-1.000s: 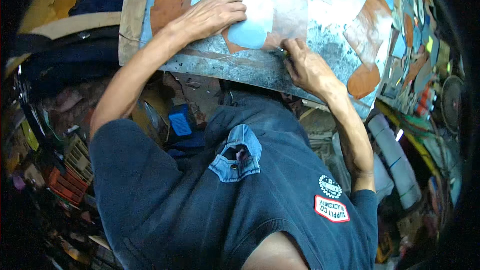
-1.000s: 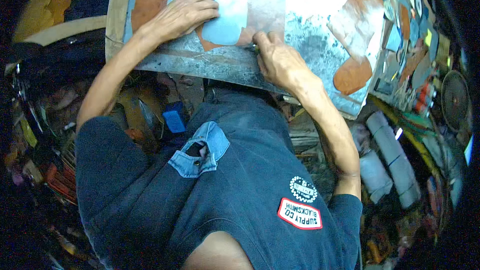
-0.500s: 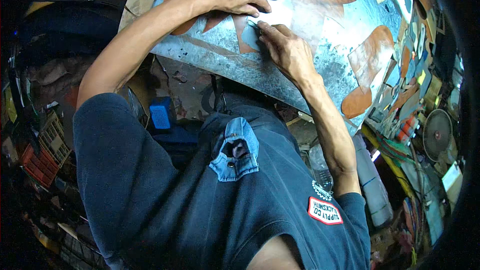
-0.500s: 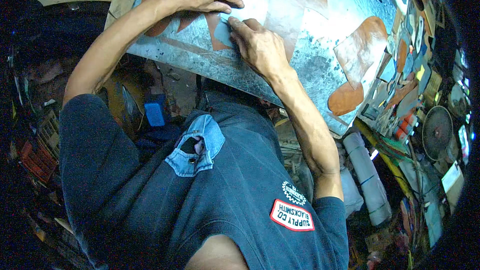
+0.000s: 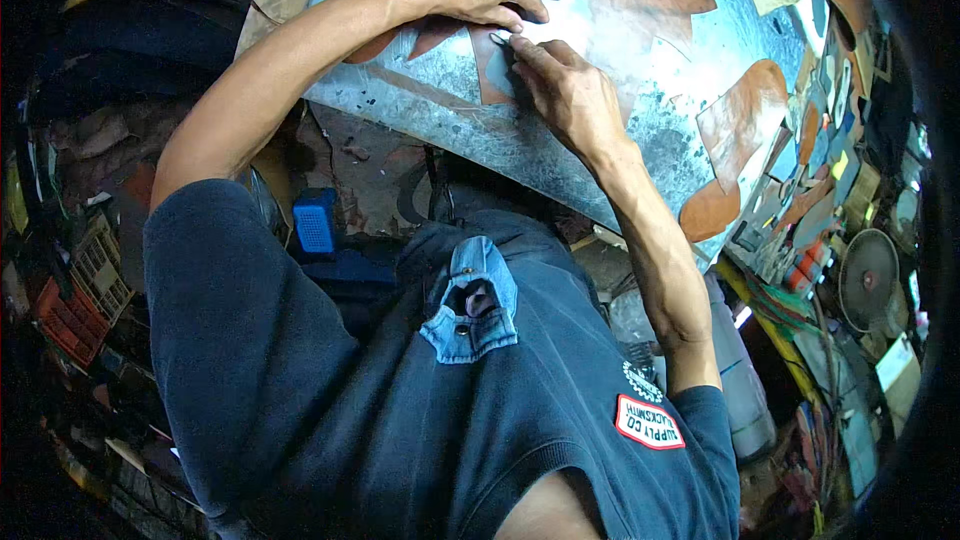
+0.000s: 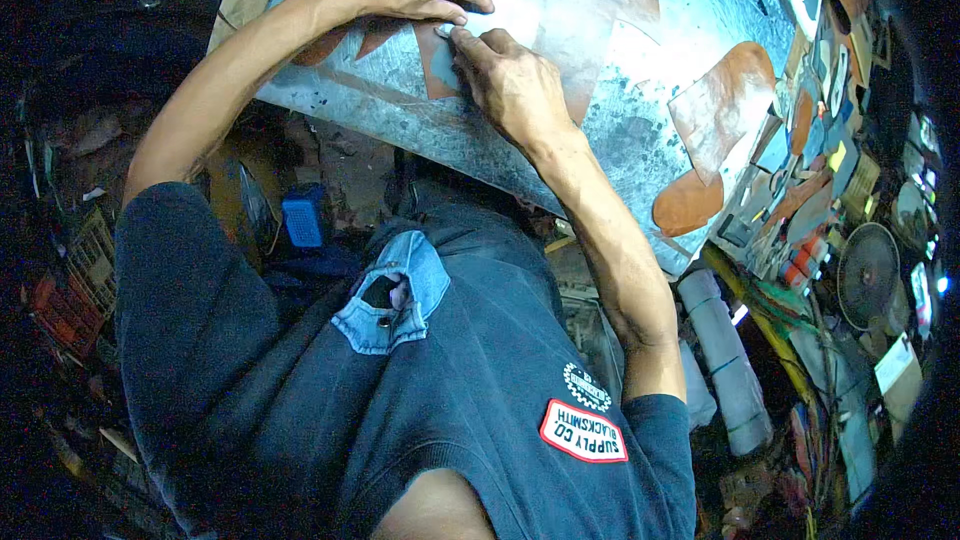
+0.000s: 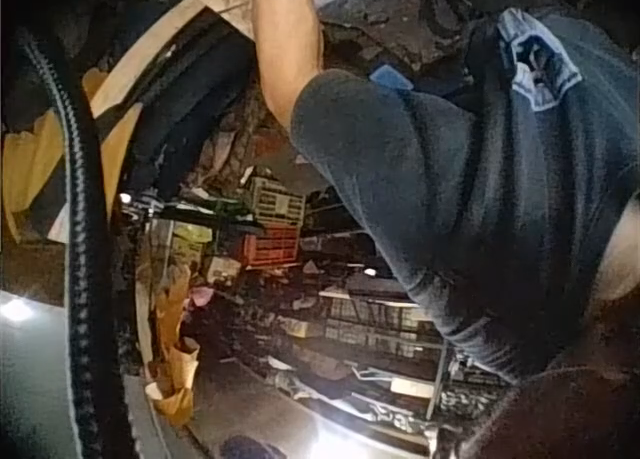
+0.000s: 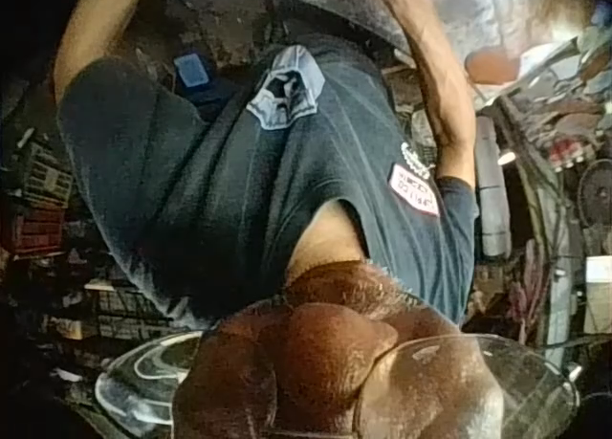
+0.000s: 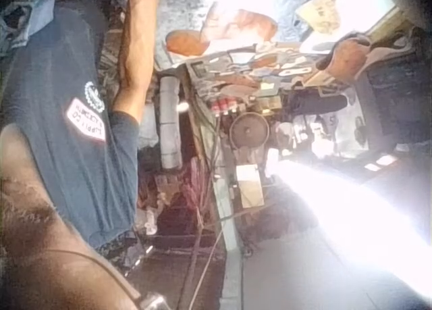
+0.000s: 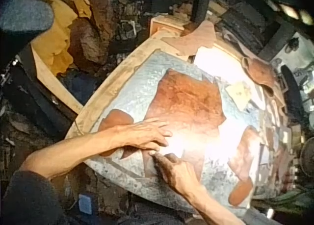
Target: Cutting out shoe components from leather scraps using a metal template and a sharp blade.
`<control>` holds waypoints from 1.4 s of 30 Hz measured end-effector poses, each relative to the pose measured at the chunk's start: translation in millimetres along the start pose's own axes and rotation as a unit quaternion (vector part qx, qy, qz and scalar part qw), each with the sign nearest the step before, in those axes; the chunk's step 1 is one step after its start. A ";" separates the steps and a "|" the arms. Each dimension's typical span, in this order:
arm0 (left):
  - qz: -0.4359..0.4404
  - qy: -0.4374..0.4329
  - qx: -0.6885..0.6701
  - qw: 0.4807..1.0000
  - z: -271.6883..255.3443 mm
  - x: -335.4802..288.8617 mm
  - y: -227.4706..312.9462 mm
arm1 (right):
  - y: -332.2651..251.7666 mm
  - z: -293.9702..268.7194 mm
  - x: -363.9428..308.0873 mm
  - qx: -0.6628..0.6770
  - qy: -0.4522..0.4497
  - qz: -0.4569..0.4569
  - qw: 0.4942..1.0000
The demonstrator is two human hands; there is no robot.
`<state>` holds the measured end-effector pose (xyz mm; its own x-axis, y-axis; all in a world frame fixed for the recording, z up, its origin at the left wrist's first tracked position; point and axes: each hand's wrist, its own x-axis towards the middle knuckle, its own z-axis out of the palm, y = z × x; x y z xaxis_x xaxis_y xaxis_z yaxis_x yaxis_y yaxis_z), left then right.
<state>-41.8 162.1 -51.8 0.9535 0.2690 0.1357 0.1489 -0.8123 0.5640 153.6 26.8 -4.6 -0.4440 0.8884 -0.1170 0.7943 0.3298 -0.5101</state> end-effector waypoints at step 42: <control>-0.069 -0.038 0.114 0.990 18.9 2.0 -0.3 | -100.3 69.6 1.2 0.052 0.267 0.314 0.909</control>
<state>-35.0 153.1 -67.1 0.9355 0.3532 0.0025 0.3269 -0.8684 0.3729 44.5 -27.5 -12.9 0.3711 0.9286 0.0029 0.7654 -0.3041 -0.5672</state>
